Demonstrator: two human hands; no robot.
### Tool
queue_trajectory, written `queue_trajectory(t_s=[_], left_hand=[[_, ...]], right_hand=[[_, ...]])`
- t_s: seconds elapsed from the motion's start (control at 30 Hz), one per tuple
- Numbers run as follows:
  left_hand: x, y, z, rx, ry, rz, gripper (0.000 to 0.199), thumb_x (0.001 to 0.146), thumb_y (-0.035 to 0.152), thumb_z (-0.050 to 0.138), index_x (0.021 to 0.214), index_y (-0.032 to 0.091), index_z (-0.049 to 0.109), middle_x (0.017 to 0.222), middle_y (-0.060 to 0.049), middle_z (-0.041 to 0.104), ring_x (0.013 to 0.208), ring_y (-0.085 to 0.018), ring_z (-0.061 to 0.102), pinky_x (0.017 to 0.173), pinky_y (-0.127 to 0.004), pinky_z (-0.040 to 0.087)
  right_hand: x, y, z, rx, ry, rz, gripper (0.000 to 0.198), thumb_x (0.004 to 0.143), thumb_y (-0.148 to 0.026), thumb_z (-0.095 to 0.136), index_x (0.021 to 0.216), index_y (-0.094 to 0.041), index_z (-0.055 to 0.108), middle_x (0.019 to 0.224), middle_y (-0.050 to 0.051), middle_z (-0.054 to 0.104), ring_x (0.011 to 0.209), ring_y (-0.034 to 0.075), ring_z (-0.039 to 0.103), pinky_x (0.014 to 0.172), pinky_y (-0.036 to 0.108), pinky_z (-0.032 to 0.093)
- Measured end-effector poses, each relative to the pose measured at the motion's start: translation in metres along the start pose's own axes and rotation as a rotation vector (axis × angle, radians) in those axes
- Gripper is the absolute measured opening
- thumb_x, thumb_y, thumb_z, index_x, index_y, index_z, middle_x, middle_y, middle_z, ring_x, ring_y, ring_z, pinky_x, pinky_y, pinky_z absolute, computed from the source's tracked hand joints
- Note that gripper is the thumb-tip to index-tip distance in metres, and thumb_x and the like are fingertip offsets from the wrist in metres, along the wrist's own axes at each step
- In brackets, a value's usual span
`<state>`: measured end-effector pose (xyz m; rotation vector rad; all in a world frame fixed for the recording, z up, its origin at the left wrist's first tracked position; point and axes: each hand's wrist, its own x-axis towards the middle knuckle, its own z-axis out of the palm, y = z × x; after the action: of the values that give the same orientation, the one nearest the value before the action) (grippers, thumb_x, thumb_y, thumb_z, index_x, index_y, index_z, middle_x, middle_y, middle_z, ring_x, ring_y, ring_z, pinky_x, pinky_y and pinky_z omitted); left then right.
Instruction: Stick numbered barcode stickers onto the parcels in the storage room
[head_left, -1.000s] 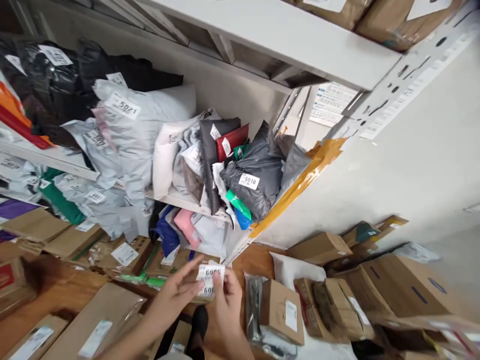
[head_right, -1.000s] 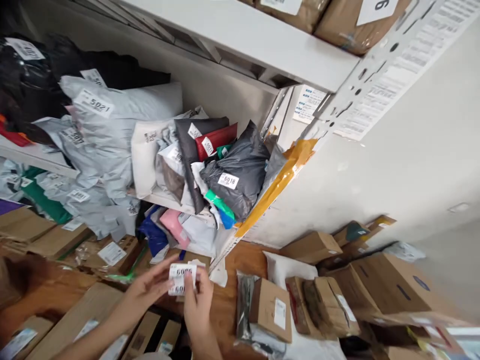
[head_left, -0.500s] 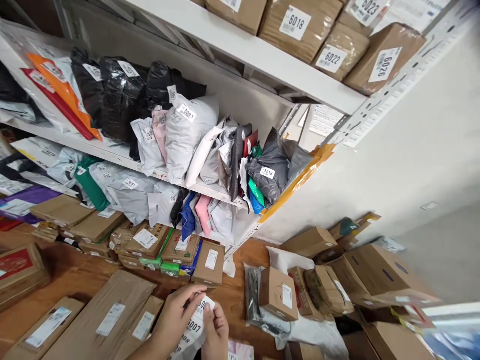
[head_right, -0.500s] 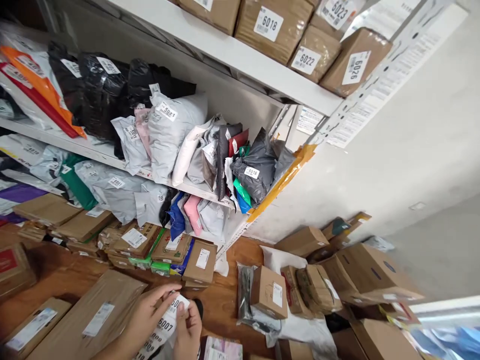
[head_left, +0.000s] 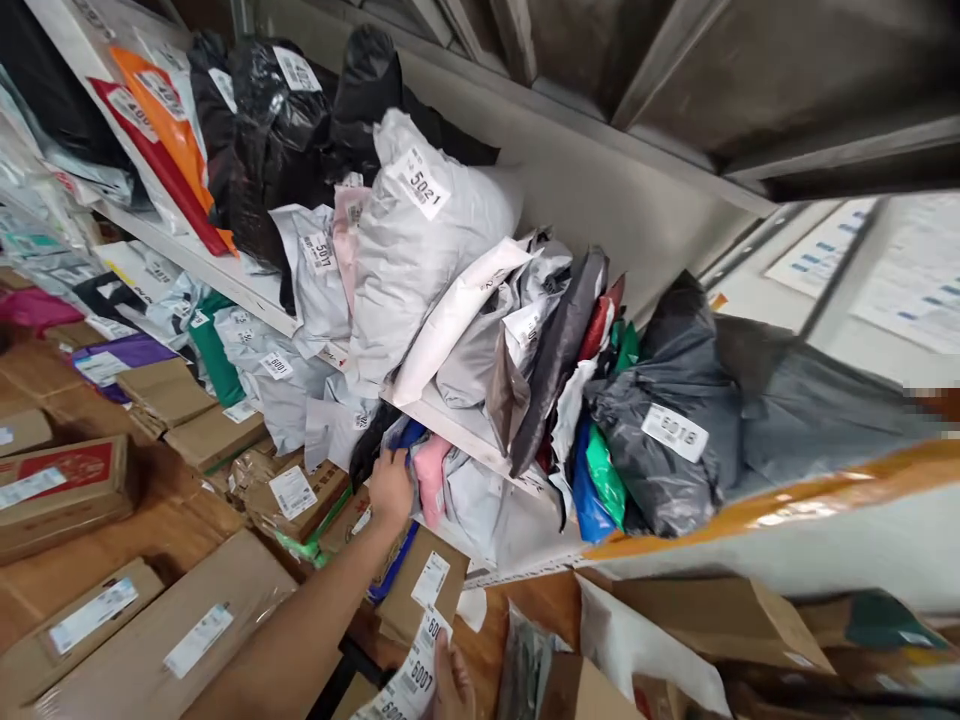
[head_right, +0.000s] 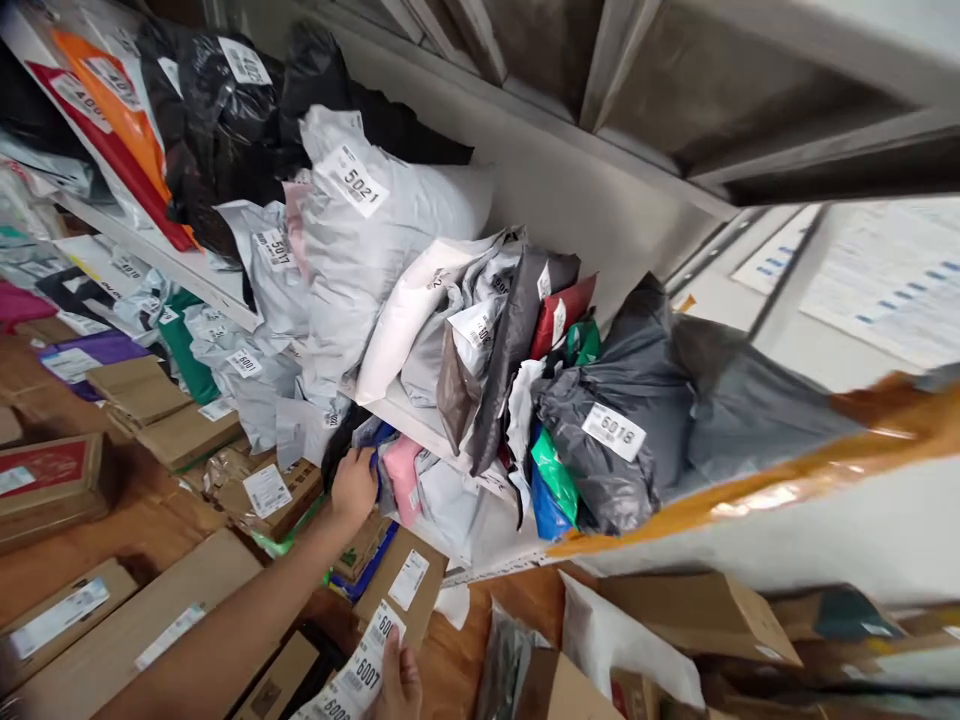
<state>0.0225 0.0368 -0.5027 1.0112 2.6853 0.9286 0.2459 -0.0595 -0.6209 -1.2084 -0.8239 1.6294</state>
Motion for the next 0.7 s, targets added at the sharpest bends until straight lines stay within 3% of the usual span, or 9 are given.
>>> queue_trajectory(t_s=[0.1, 0.2, 0.37, 0.43, 0.5, 0.6, 0.7], left_hand=[[-0.016, 0.009, 0.011, 0.108, -0.024, 0.085, 0.038, 0.086, 0.009, 0.036, 0.116, 0.012, 0.059, 0.103, -0.015, 0.061, 0.099, -0.029, 0.056, 0.084, -0.041, 0.047], [-0.021, 0.007, 0.008, 0.171, -0.071, 0.156, 0.041, 0.084, 0.006, 0.039, 0.121, 0.011, 0.055, 0.103, -0.015, 0.062, 0.1, -0.029, 0.056, 0.082, -0.04, 0.047], [0.015, -0.03, -0.015, 0.178, -0.115, 0.125, 0.038, 0.09, 0.015, 0.028, 0.12, 0.014, 0.053, 0.095, -0.014, 0.063, 0.08, -0.026, 0.062, 0.067, -0.036, 0.049], [0.034, -0.049, -0.024, 0.169, -0.15, 0.148, 0.038, 0.091, 0.018, 0.026, 0.114, 0.02, 0.057, 0.108, -0.013, 0.058, 0.078, -0.023, 0.062, 0.066, -0.034, 0.048], [0.048, -0.064, -0.031, 0.151, -0.21, 0.22, 0.04, 0.089, 0.018, 0.028, 0.109, 0.025, 0.062, 0.121, -0.011, 0.051, 0.088, -0.022, 0.062, 0.075, -0.033, 0.048], [0.062, -0.073, -0.039, 0.1, -0.312, 0.319, 0.041, 0.089, 0.022, 0.031, 0.111, 0.028, 0.064, 0.115, -0.008, 0.056, 0.101, -0.019, 0.059, 0.089, -0.031, 0.045], [0.072, -0.072, -0.044, 0.057, -0.377, 0.373, 0.037, 0.089, 0.038, 0.037, 0.105, 0.026, 0.067, 0.101, -0.005, 0.062, 0.096, -0.018, 0.06, 0.09, -0.028, 0.045]], right_hand=[[0.032, 0.007, 0.008, 0.174, -0.034, 0.178, 0.043, 0.05, -0.05, 0.083, 0.079, -0.02, 0.071, 0.078, 0.009, 0.075, 0.069, 0.027, 0.071, 0.065, 0.038, 0.058], [0.048, -0.006, 0.036, 0.178, -0.169, 0.247, 0.039, 0.05, -0.044, 0.085, 0.08, -0.022, 0.07, 0.083, 0.006, 0.075, 0.077, 0.025, 0.07, 0.075, 0.038, 0.057], [0.073, -0.027, 0.108, 0.195, -0.337, 0.307, 0.039, 0.054, -0.04, 0.084, 0.085, -0.021, 0.069, 0.088, 0.003, 0.074, 0.083, 0.019, 0.068, 0.078, 0.031, 0.053], [0.083, -0.024, 0.139, 0.262, -0.37, 0.288, 0.033, 0.056, -0.038, 0.084, 0.08, -0.02, 0.069, 0.081, 0.001, 0.073, 0.077, 0.015, 0.067, 0.077, 0.028, 0.052], [0.091, -0.018, 0.169, 0.316, -0.403, 0.268, 0.029, 0.058, -0.039, 0.082, 0.075, -0.02, 0.068, 0.076, 0.0, 0.073, 0.072, 0.014, 0.066, 0.076, 0.028, 0.052], [0.101, -0.006, 0.21, 0.378, -0.384, 0.255, 0.035, 0.057, -0.044, 0.081, 0.079, -0.019, 0.068, 0.08, 0.003, 0.074, 0.075, 0.018, 0.067, 0.077, 0.032, 0.052], [0.112, 0.006, 0.241, 0.405, -0.285, 0.223, 0.039, 0.055, -0.045, 0.08, 0.08, -0.018, 0.068, 0.078, 0.004, 0.074, 0.072, 0.019, 0.067, 0.072, 0.033, 0.053]])
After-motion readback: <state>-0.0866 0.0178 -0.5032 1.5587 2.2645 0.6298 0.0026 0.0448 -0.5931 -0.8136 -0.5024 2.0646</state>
